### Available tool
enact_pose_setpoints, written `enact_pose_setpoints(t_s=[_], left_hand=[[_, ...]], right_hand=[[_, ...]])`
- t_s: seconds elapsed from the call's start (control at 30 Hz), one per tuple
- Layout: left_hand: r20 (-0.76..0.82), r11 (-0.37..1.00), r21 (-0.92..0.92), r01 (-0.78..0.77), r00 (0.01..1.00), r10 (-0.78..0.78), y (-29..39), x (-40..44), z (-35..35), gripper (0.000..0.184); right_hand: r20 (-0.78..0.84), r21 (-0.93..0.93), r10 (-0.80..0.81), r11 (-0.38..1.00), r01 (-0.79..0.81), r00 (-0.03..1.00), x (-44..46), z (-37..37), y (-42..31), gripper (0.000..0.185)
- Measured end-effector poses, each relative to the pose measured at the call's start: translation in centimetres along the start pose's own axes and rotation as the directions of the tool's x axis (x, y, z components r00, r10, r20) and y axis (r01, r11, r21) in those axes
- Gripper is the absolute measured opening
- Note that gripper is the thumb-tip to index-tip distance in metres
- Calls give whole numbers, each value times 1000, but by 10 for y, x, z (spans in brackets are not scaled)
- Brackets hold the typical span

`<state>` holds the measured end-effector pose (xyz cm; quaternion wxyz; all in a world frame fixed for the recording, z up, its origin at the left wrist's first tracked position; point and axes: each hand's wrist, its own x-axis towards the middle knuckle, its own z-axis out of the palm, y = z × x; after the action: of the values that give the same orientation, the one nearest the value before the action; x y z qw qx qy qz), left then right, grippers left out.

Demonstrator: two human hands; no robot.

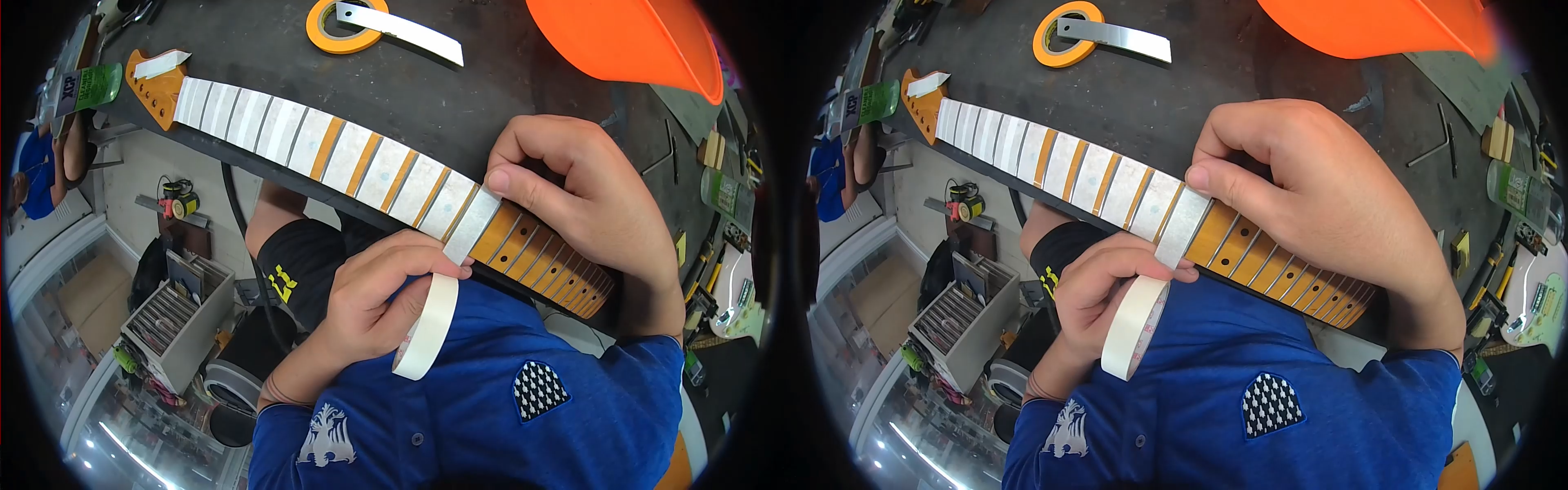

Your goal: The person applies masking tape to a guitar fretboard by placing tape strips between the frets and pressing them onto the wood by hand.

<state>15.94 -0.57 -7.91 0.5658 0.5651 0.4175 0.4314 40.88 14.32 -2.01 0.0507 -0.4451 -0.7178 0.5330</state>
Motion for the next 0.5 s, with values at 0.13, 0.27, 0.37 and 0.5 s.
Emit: enact_pose_setpoints(t_s=[0.13,0.27,0.37,0.5], left_hand=[[7,999,23,34,999,-34,3,0,0,21],[13,1000,22,22,1000,-22,2,1,-1,23],[15,1000,12,2,1000,-2,0,1,-2,27],[7,1000,15,24,1000,-24,1,0,0,22]], right_hand=[[-16,-15,-12,1000,12,1000,0,1,0,24],[-29,-13,-34,999,33,999,0,2,1,24],[-36,-22,-43,999,42,998,0,3,2,24],[-38,-39,-53,998,52,998,0,2,1,23]])
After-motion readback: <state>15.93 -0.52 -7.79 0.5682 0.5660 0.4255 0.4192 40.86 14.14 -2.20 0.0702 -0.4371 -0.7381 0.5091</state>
